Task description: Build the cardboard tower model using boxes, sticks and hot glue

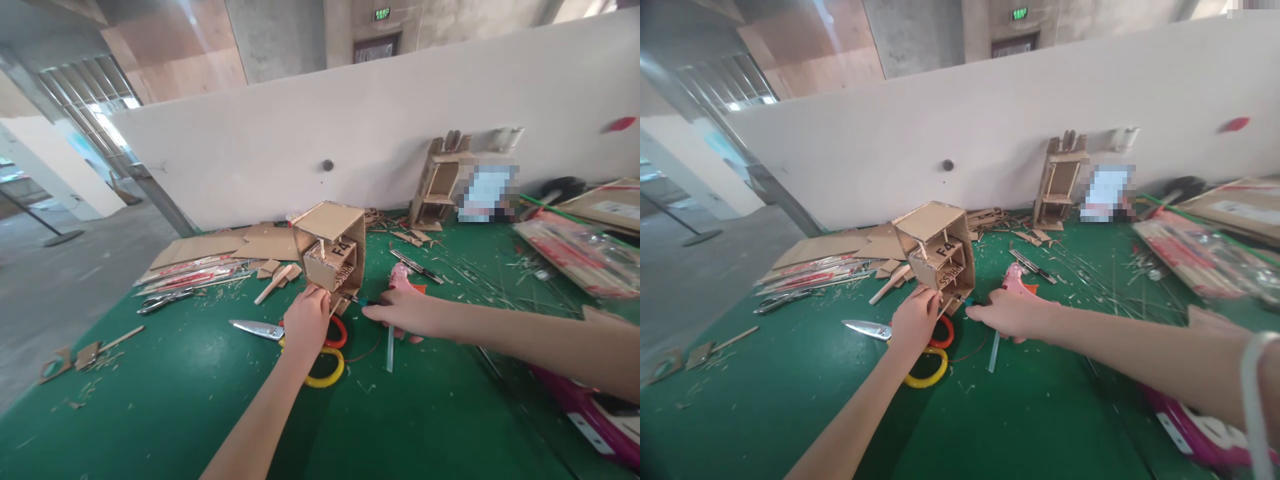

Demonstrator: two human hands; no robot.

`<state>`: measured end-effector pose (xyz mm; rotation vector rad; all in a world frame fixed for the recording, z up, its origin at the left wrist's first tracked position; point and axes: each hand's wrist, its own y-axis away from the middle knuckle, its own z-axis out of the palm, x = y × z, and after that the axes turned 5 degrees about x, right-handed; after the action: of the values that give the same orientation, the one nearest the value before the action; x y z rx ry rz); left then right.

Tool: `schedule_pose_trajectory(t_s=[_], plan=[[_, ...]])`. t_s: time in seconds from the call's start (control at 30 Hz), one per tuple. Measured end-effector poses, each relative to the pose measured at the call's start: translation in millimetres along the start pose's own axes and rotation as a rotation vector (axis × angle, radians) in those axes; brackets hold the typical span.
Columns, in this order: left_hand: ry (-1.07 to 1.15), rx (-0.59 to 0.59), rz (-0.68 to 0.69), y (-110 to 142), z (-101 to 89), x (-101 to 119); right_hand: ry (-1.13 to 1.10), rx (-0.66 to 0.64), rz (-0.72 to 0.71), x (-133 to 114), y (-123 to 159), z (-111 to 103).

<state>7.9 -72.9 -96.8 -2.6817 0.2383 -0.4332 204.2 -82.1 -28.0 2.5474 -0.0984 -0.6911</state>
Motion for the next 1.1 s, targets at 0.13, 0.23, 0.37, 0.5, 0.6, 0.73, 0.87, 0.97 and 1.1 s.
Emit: schedule_pose_trajectory(t_s=[0.13, 0.23, 0.37, 0.5, 0.6, 0.73, 0.87, 0.97, 1.1], plan=[[-0.005, -0.012, -0.009, -0.4, -0.5, 0.3, 0.116, 0.093, -0.089, 5.7, 2.9, -12.7], [-0.001, -0.040, -0.040, -1.2, -1.1, 1.2, 0.238, 0.172, -0.125, 7.1, 11.9, -24.8], [0.024, -0.059, -0.055, -2.3, -2.3, 2.2, 0.536, 0.283, -0.130, 3.2, 23.0, -36.1], [0.052, -0.043, -0.044, -2.7, -3.0, 2.2, 0.738, 0.369, -0.156, 4.3, 16.6, -35.9], [0.054, -0.033, -0.037, -2.2, -2.3, 1.4, 0.796, 0.433, -0.167, 8.0, 6.8, -33.1], [0.046, -0.013, -0.030, -1.0, 0.1, -0.2, 0.838, 0.500, -0.157, 6.7, -2.7, -33.2], [0.043, -0.008, -0.030, -0.5, 1.2, -0.4, 0.813, 0.597, -0.180, -1.8, -20.4, -33.5], [0.035, -0.008, -0.031, -0.8, -0.2, 0.6, 0.788, 0.625, -0.198, -10.7, -37.3, -30.6], [0.039, -0.014, -0.035, -1.4, -1.4, 1.2, 0.781, 0.578, -0.165, -28.2, -40.3, -21.9]])
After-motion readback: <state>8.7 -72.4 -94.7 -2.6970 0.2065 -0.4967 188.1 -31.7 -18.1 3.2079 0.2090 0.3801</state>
